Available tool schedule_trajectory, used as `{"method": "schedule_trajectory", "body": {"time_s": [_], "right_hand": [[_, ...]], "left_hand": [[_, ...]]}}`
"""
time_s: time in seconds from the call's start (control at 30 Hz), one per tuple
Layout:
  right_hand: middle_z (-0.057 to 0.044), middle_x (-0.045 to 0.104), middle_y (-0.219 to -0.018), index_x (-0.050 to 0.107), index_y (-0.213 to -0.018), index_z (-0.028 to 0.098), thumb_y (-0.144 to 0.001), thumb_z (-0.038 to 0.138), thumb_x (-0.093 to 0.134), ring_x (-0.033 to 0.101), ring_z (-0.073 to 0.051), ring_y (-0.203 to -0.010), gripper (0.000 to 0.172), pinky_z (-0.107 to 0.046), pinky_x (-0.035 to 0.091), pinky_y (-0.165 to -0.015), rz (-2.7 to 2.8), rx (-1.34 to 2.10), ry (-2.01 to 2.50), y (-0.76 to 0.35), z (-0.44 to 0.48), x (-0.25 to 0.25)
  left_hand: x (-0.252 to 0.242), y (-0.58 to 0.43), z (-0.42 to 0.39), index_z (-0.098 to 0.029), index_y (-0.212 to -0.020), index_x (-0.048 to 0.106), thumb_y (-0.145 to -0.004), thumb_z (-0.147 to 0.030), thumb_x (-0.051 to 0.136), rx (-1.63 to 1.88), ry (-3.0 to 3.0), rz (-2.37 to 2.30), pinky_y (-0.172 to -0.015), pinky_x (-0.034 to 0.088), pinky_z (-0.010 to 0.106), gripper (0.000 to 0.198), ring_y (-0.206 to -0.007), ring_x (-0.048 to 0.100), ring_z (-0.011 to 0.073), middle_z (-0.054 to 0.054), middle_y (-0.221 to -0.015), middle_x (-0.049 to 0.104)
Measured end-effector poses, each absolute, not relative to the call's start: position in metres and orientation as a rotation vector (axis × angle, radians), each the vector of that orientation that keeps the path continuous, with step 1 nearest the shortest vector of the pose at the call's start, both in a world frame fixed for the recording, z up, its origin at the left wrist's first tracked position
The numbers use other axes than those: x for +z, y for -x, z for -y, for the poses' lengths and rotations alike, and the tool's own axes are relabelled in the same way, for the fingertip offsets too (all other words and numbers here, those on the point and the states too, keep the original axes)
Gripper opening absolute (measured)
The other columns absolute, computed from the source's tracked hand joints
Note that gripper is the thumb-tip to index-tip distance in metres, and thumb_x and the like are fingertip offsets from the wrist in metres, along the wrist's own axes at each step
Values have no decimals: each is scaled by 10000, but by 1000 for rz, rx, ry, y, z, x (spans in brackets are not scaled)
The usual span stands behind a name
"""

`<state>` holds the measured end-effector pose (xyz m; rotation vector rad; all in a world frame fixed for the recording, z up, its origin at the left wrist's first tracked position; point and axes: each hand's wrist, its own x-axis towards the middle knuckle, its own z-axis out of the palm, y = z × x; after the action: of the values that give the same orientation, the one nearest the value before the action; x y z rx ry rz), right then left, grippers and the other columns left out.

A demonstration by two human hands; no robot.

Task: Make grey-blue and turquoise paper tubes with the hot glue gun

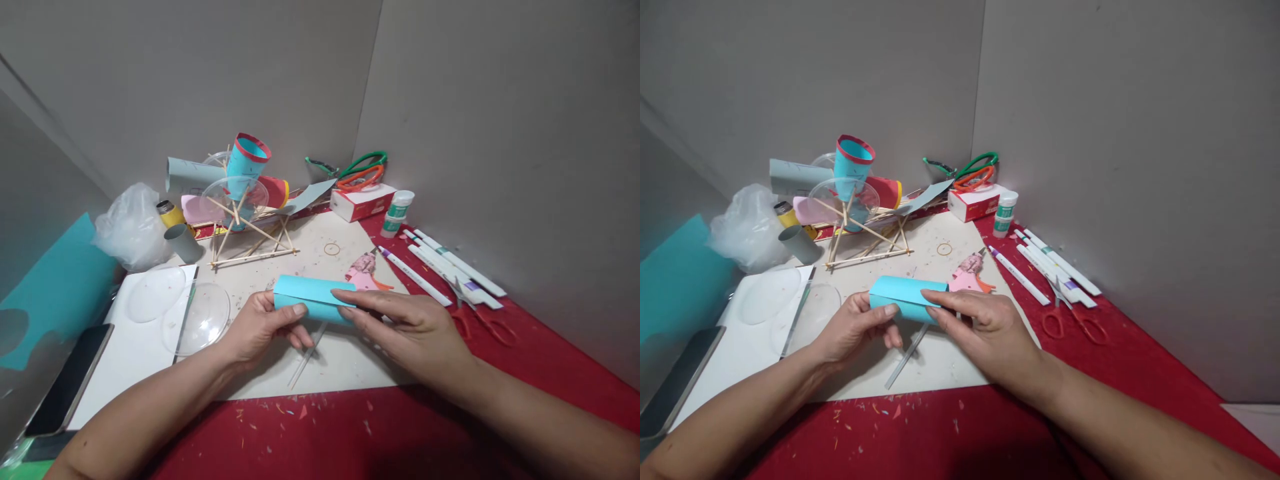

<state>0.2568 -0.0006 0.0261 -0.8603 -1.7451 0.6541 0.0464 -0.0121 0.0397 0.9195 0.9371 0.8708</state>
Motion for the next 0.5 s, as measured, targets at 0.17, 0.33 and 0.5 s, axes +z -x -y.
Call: {"method": "schedule_trajectory", "body": {"time_s": [0.17,0.33,0.5], "right_hand": [[-31,783,-800,793,-910,248,-769,266,686,706,-169,-604,178,-254,580,-541,1599,881,1031,-256,1,30],[-12,721,-606,800,-865,250,-764,357,696,610,-149,-485,181,-246,502,-428,1538,1004,1106,-256,0,37],[-9,716,-639,777,-907,257,-786,376,707,555,-122,-480,184,-229,480,-447,1470,1025,1112,-257,-1,34]], "left_hand": [[37,-47,12,-85,-850,630,-752,-404,757,854,-895,-916,-476,486,185,358,-475,648,133,80,-546,691],[34,-47,12,-105,-831,594,-745,-418,763,834,-839,-861,-456,491,172,367,-467,657,135,75,-555,690],[33,-47,11,-121,-872,564,-748,-368,768,846,-777,-810,-432,490,167,344,-485,676,150,37,-575,676]]}}
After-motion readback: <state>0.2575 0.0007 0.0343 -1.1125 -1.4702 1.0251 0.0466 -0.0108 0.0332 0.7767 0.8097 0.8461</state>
